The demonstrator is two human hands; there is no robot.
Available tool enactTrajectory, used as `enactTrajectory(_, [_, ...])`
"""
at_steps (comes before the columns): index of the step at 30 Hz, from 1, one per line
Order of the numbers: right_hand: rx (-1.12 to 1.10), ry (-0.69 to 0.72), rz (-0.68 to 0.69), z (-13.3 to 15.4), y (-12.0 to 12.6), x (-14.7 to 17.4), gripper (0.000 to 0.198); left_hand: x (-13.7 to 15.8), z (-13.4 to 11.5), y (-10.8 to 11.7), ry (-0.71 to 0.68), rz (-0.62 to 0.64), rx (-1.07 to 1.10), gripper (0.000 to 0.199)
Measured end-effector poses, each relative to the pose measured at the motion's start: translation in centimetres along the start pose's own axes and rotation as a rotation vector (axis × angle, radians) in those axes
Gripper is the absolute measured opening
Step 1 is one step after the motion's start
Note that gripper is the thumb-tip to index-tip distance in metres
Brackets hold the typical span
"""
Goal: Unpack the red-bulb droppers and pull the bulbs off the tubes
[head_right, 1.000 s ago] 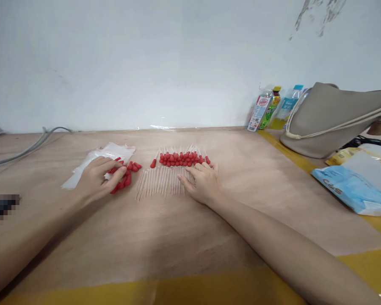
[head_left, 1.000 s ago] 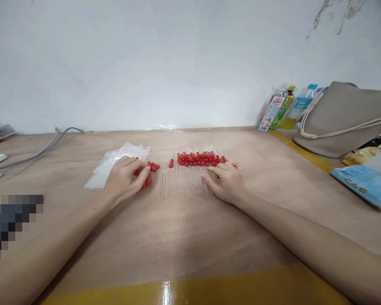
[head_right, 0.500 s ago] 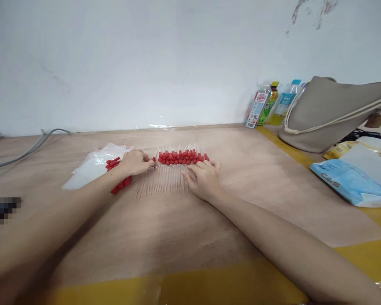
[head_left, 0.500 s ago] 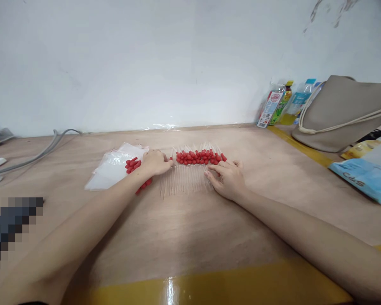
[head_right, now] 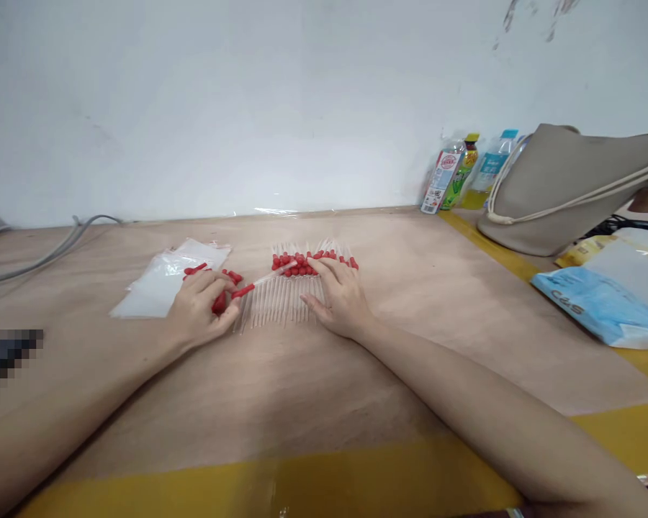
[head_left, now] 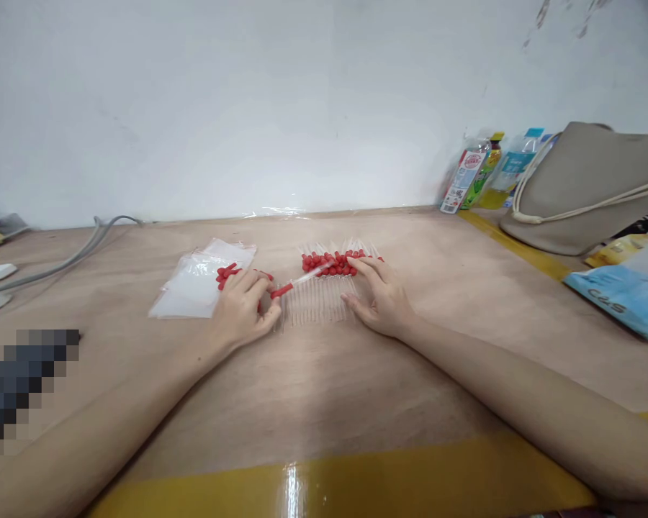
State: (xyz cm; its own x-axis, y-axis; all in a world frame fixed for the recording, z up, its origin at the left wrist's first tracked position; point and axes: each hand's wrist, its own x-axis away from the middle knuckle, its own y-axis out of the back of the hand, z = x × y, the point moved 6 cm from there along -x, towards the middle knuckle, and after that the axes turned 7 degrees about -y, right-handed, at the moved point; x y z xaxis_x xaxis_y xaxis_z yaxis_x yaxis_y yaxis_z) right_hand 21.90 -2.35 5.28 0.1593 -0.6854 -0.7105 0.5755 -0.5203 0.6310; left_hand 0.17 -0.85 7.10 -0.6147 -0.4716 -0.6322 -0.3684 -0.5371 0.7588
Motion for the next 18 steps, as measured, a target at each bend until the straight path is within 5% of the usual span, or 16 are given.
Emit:
enactTrajectory(6, [0.076,0.178,0.115,2.1,-0.7,0.1,0.045,0.5,-1.6,-1.0,-0.121,-0.076,0.097,0.012])
enactTrajectory(18, [0.031,0.168,0.209,2.6,-2.0,0.2,0.033,-0.2,-3.4,-0.8,-0.205,-0.082,0.214,0.02])
